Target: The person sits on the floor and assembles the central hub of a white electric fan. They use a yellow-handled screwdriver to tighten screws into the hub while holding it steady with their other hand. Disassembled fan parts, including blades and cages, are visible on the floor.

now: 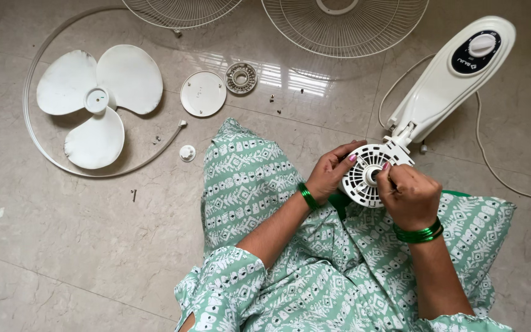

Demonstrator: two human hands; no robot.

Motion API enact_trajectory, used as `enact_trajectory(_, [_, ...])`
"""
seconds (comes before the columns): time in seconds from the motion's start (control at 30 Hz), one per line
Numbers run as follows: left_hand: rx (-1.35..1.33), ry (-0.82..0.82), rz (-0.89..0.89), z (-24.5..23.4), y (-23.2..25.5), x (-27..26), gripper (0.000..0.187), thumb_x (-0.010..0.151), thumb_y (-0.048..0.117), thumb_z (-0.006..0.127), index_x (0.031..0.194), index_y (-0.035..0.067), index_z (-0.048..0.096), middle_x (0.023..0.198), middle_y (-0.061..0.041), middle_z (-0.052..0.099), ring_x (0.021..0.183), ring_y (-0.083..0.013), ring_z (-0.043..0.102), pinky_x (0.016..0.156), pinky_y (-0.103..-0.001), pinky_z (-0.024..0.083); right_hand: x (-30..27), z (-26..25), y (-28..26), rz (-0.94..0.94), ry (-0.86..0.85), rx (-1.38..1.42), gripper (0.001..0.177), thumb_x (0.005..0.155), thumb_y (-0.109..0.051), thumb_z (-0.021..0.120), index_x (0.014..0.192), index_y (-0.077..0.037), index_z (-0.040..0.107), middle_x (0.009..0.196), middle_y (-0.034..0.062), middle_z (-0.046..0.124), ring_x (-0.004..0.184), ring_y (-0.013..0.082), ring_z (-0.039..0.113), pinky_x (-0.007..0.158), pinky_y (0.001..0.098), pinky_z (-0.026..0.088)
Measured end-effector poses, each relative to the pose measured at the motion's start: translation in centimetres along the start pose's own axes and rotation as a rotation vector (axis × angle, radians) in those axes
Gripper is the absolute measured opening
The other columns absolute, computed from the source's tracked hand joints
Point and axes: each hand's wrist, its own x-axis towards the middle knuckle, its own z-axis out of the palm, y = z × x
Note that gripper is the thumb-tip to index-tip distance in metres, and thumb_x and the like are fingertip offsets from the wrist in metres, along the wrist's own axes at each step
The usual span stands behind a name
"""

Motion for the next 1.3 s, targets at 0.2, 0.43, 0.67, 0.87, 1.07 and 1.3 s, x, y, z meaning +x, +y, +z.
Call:
enact_trajectory(0.2, [0.158,-0.024,0.214,0.5,-0.5,-0.6,0.040,0.111,0.017,0.056,0.146,-0.001,0.057,0.157,-0.014,0.053,0.148,-0.0183,0.048,0.121,-0.034,0.043,-1.3,-0.6,0.1,0.004,-0.001,-0.031,0.030,0.097,-0.008,0.071,0.071,-0.004,0.057,0.068,0.0109,0.059,0.058,0.0300,0.058,0.056,0.0410,0.047])
enact_trajectory(0.43, [0.176,-0.022,0.210,1.8,0.9,-0.5,0.044,0.109,0.012,0.053,0.152,0.006,0.052,0.157,-0.011,0.053,0.150,-0.0259,0.043,0.124,-0.039,0.037,-1.2,-1.1,-0.5,0.047,0.003,-0.009,0.029,0.096,-0.009,0.071,0.072,-0.004,0.057,0.068,0.0113,0.058,0.060,0.0302,0.059,0.058,0.0416,0.048])
enact_trajectory(0.67, [1.265,-0.231,0.538,3.8,5.9,-0.9,0.057,0.104,0.030,0.048,0.157,0.010,0.044,0.163,-0.009,0.049,0.160,-0.0264,0.033,0.134,-0.052,0.009,-0.9,-1.1,-1.0,0.027,0.010,-0.010,0.028,0.096,-0.011,0.071,0.072,-0.004,0.059,0.067,0.0106,0.058,0.058,0.0301,0.060,0.055,0.0408,0.047])
enact_trajectory(0.87, [1.443,-0.325,0.601,4.2,8.0,-1.2,0.071,0.099,0.041,0.049,0.157,0.000,0.036,0.163,-0.019,0.041,0.155,-0.0312,0.034,0.130,-0.050,0.015,-0.5,-1.1,-1.4,0.066,0.027,-0.012,0.031,0.096,-0.010,0.071,0.068,-0.005,0.058,0.065,0.0101,0.058,0.055,0.0296,0.059,0.053,0.0409,0.046])
enact_trajectory(1.07, [1.475,-0.222,0.546,4.6,6.5,-0.9,0.065,0.098,0.032,0.049,0.155,0.001,0.042,0.158,-0.018,0.048,0.148,-0.0329,0.046,0.128,-0.049,0.025,-0.3,-1.6,-1.1,0.041,0.029,0.012,0.025,0.092,-0.008,0.071,0.070,-0.004,0.059,0.065,0.0094,0.059,0.055,0.0282,0.060,0.052,0.0393,0.047])
enact_trajectory(1.3, [0.797,0.007,0.150,3.9,5.6,2.4,0.042,0.103,0.033,0.058,0.129,0.003,0.070,0.119,-0.016,0.076,0.108,-0.0194,0.074,0.096,-0.035,0.057,-0.5,-1.7,-2.1,0.042,0.026,0.028,0.027,0.092,-0.008,0.071,0.068,-0.005,0.059,0.063,0.0082,0.057,0.053,0.0272,0.059,0.050,0.0394,0.046])
